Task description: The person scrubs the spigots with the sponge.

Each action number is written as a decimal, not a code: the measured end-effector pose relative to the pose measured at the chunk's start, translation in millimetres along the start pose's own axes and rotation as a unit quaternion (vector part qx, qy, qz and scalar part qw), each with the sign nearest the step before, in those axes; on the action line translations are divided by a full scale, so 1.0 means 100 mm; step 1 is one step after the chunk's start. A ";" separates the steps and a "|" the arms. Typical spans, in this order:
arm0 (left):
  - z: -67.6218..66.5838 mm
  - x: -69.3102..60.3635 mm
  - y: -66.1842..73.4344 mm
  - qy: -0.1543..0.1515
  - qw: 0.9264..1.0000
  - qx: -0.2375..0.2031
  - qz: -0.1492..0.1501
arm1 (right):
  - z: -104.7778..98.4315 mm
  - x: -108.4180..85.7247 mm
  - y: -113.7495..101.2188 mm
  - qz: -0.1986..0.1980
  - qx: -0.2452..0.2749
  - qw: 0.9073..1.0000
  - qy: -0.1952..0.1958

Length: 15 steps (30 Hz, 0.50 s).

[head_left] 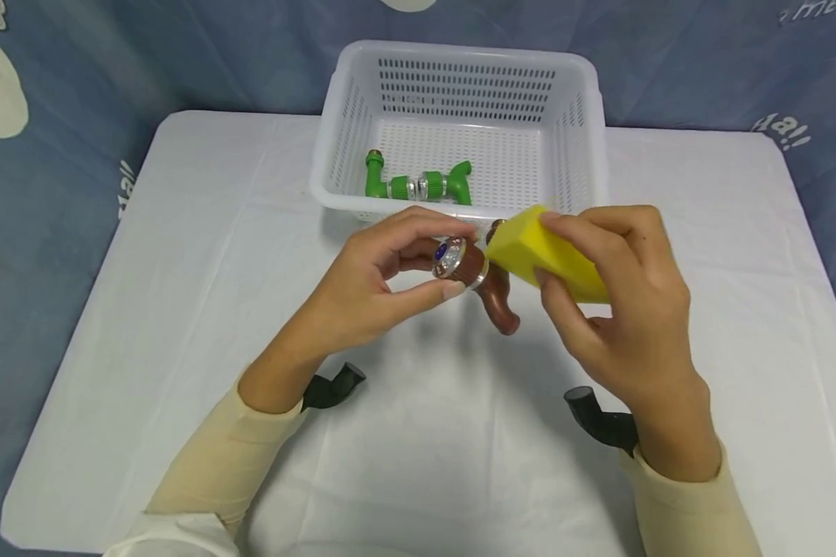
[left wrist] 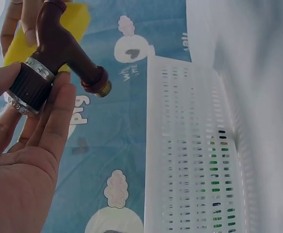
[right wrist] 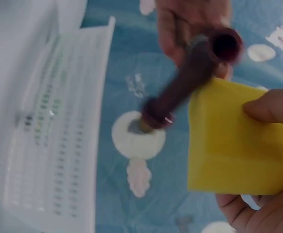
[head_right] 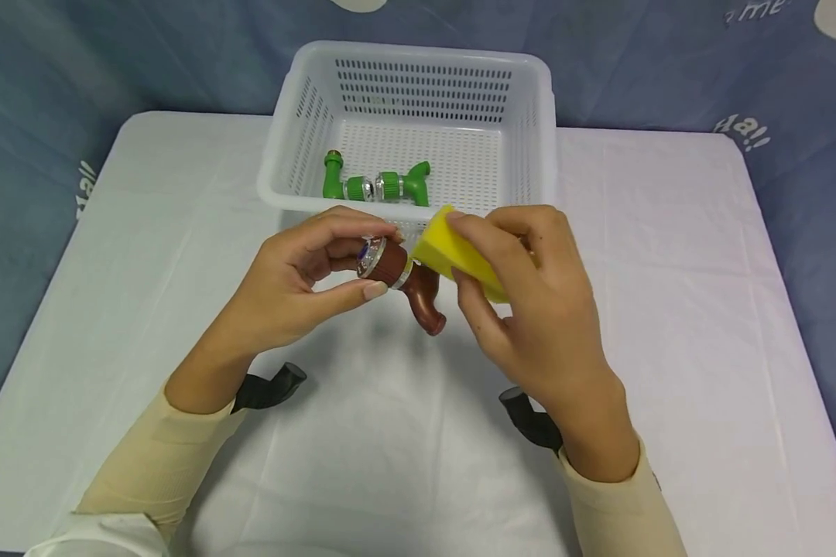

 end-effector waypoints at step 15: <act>-0.07 0.01 0.00 0.021 0.999 -0.036 0.000 | -0.05 0.00 0.05 0.030 -0.027 0.999 0.024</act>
Point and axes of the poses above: each hand's wrist, its own x-axis towards the middle knuckle, its own z-axis out of the palm, y = z × x, the point moved 4 cm from there along x, towards the middle knuckle, and after that the axes turned 2 degrees about -x, right-handed, at the moved point
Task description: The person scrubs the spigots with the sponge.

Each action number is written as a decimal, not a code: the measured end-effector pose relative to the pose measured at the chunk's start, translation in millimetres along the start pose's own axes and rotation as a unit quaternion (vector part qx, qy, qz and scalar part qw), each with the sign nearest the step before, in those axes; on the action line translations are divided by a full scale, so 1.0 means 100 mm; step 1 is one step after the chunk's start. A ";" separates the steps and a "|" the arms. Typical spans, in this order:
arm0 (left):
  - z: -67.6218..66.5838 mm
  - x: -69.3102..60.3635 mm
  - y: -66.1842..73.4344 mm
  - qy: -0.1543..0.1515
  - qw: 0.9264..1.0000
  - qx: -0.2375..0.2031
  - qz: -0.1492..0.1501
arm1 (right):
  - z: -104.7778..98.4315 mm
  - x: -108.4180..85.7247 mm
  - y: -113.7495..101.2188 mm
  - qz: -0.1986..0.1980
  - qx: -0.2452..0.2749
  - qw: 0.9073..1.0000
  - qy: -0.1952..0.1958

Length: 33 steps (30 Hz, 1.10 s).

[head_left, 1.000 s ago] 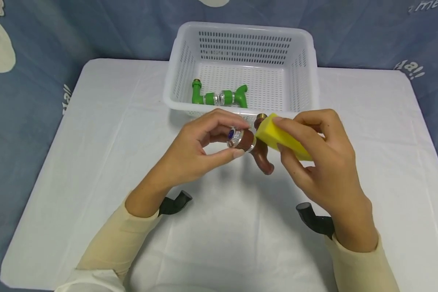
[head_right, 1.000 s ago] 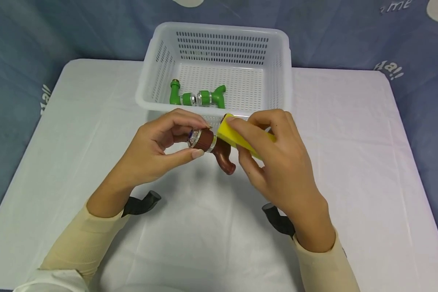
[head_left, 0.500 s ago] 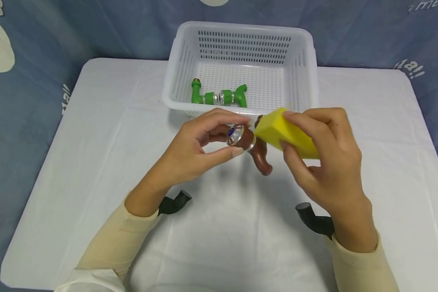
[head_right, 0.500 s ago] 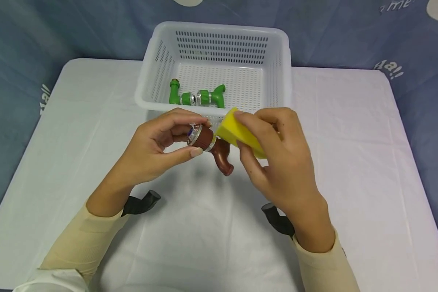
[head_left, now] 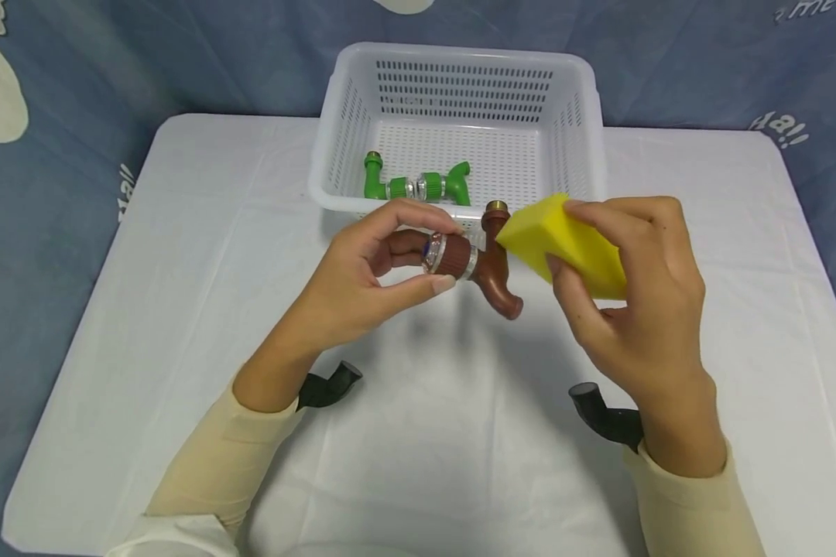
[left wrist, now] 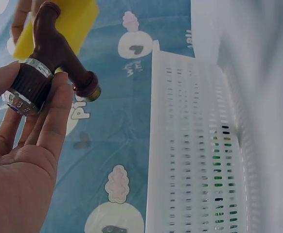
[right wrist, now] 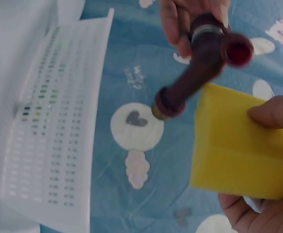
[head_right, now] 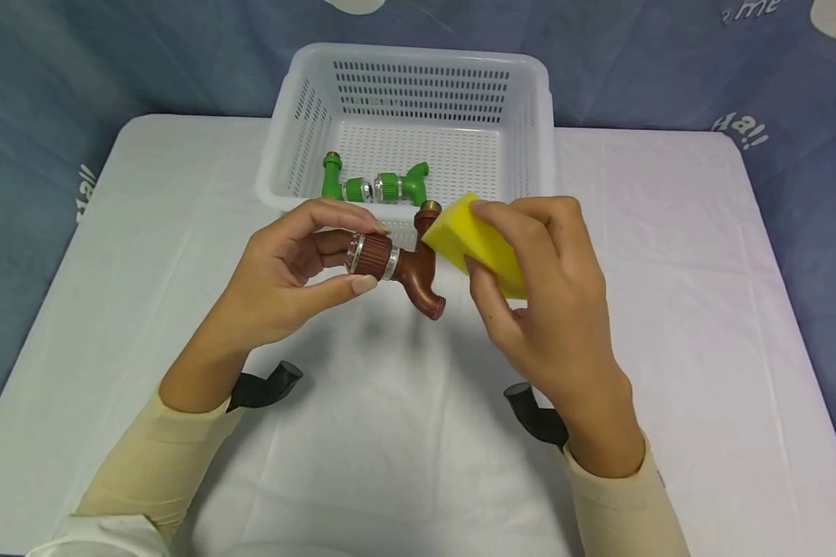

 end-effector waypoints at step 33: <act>0.02 -0.01 0.06 0.031 0.999 -0.014 0.042 | -0.03 0.01 0.05 0.074 -0.037 0.996 -0.021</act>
Point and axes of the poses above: each hand's wrist, its own x-axis towards the middle knuckle, its own z-axis out of the palm, y = z × x, the point moved 4 cm from there along x, towards the middle knuckle, and after that the axes turned 2 degrees about -x, right-handed, at the moved point
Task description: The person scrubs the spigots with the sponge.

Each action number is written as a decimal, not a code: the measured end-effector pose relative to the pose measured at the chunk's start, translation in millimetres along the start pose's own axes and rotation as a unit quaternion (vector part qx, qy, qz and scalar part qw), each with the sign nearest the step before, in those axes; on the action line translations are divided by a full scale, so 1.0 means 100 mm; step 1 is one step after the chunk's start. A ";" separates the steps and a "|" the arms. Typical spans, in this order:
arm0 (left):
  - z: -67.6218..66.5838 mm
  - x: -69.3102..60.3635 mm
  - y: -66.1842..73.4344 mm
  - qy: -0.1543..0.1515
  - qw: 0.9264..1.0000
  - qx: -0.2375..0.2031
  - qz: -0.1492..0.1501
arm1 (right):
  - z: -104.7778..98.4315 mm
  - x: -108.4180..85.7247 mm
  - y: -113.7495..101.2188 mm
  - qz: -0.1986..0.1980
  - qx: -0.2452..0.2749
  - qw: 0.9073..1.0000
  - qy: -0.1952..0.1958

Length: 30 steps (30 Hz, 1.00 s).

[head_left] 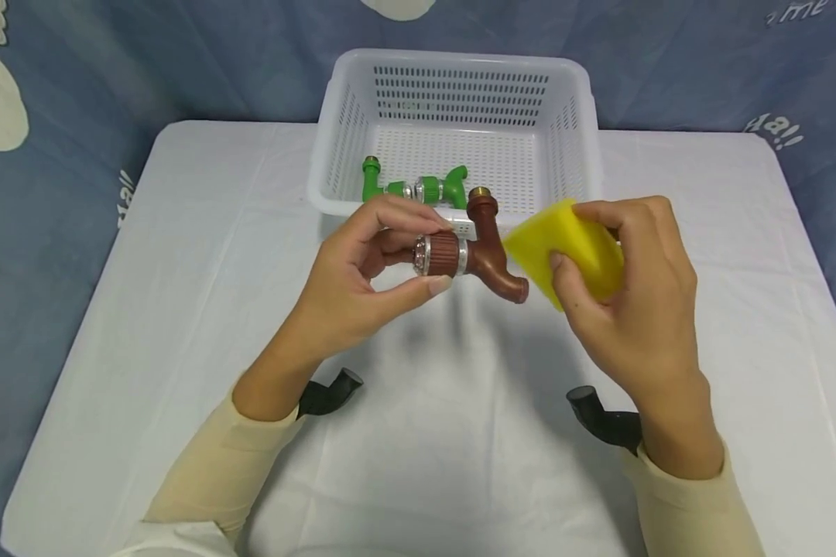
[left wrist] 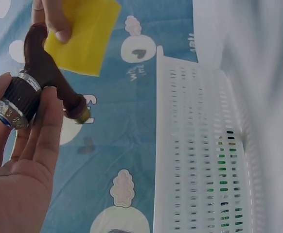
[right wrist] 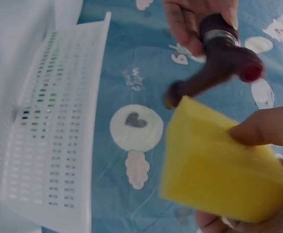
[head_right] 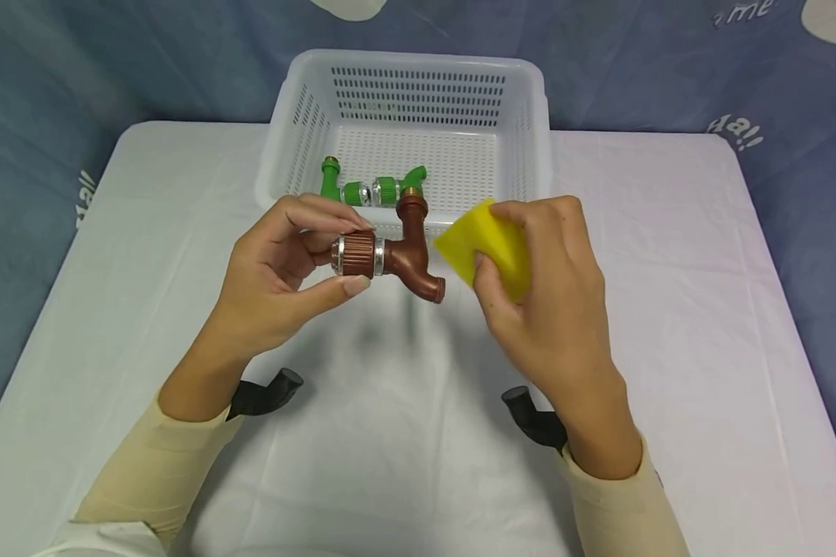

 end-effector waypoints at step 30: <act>0.06 -0.02 0.01 -0.082 0.991 0.104 0.001 | 0.15 -0.05 -0.16 -0.135 0.056 0.989 -0.037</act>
Point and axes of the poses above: each hand's wrist, its own x-axis towards the middle knuckle, its own z-axis out of the palm, y = z × x, the point moved 4 cm from there along x, towards the middle knuckle, and after that the axes turned 2 degrees about -x, right-handed, at the moved point
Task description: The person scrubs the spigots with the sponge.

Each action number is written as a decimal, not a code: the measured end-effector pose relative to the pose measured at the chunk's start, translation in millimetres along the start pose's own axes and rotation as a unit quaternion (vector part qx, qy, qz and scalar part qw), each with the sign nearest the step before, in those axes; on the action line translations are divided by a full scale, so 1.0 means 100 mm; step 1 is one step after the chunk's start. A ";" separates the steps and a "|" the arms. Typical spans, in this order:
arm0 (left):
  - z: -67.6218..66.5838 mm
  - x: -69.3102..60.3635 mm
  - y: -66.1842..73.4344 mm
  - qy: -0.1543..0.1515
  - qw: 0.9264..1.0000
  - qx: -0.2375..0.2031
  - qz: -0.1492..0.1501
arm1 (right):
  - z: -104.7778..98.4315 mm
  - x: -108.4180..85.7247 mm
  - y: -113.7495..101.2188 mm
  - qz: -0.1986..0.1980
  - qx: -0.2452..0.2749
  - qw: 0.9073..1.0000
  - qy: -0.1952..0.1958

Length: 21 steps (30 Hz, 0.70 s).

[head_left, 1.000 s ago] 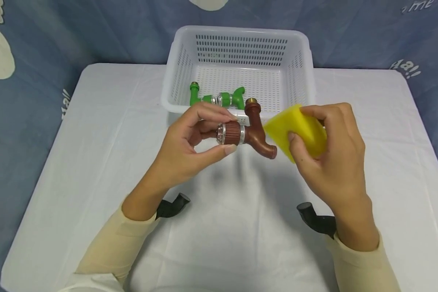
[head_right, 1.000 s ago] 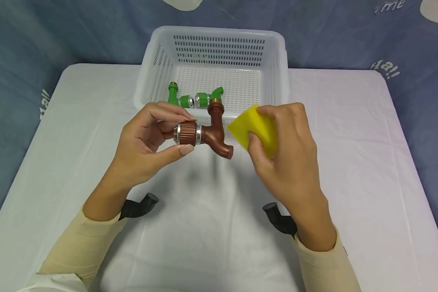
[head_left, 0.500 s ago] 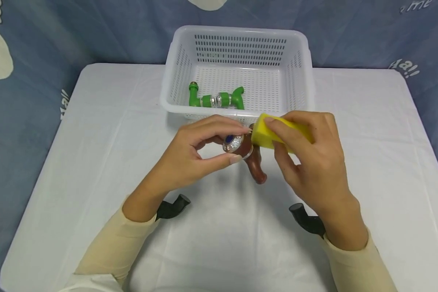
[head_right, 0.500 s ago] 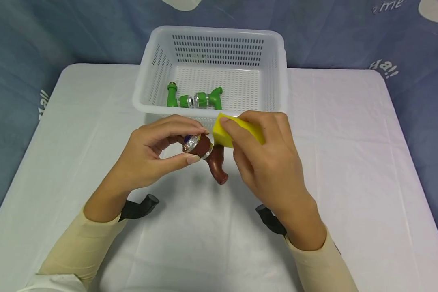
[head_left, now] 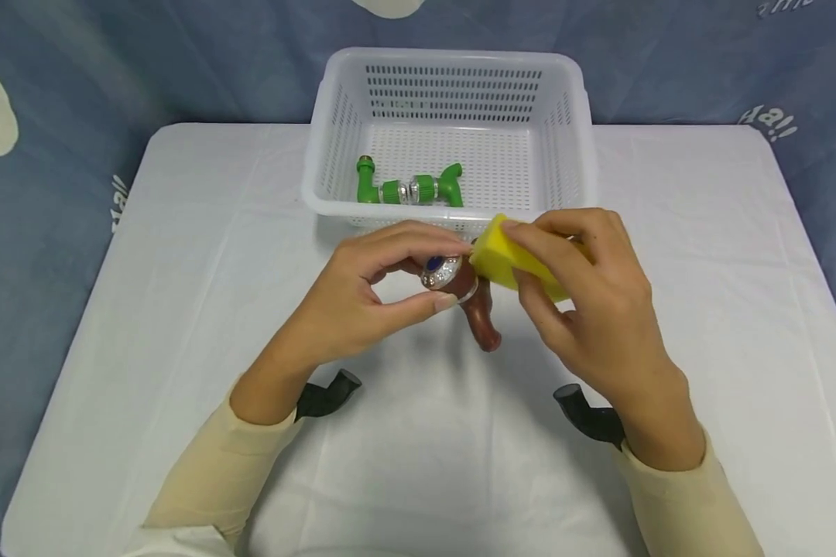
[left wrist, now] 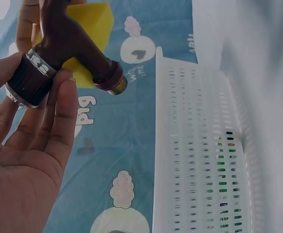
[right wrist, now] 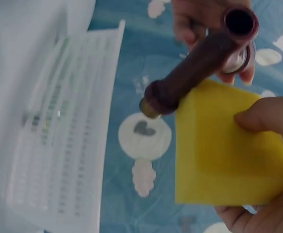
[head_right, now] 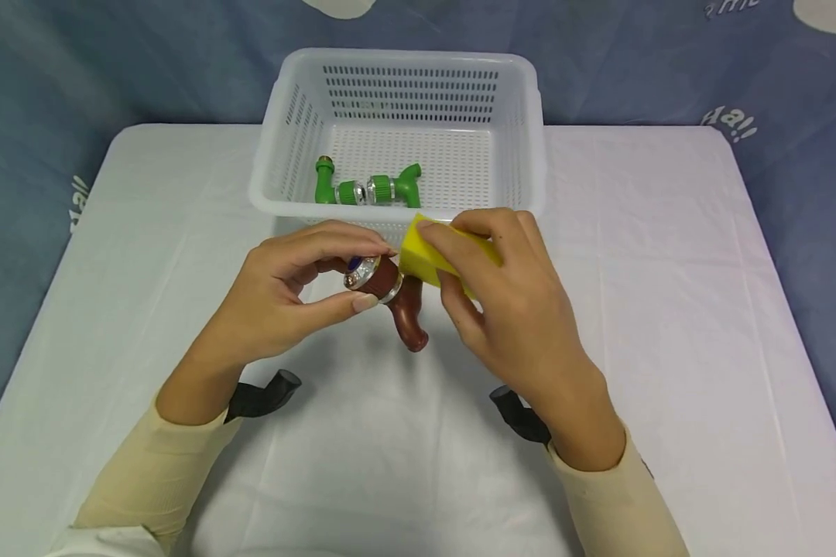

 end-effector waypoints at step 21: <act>0.01 0.01 0.00 -0.028 1.000 0.000 0.003 | -0.07 0.00 0.11 0.039 -0.014 0.999 0.008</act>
Point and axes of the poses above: each hand's wrist, its own x-axis towards the middle knuckle, its own z-axis out of the palm, y = z × x, the point moved 4 cm from there along x, towards the middle knuckle, and after that the axes turned 2 degrees about -x, right-handed, at the moved point
